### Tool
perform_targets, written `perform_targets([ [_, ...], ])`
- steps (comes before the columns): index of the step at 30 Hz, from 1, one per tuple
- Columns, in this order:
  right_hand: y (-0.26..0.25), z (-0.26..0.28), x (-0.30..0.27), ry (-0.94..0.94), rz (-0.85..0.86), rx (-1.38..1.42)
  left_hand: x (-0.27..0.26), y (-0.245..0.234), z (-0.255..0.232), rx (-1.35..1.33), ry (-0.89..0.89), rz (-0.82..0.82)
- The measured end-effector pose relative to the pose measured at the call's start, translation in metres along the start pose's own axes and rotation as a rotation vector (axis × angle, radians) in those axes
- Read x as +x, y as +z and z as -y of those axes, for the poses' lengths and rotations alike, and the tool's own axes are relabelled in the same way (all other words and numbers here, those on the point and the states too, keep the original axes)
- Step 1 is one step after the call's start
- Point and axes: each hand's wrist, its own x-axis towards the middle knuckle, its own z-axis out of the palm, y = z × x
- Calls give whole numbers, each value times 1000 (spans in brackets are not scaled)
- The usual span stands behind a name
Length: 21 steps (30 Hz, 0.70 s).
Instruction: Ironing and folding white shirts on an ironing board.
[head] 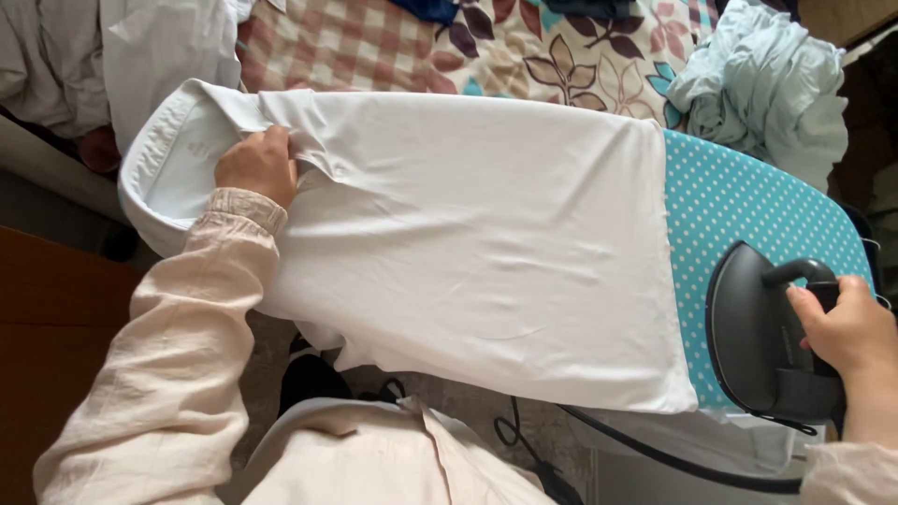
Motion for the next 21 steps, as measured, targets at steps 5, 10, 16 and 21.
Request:
perform_targets([
  [5, -41, 129, -66, -215, 84, 39, 0, -26, -7, -99, 55, 30],
  [10, -33, 293, -118, -462, 268, 158, 0, -36, -1, -306, 84, 140],
  [16, -19, 412, -134, -777, 381, 112, 14, -43, 59, -176, 249, 15],
  [21, -15, 503, -134, -949, 327, 204, 38, -45, 103, 206, -70, 75],
])
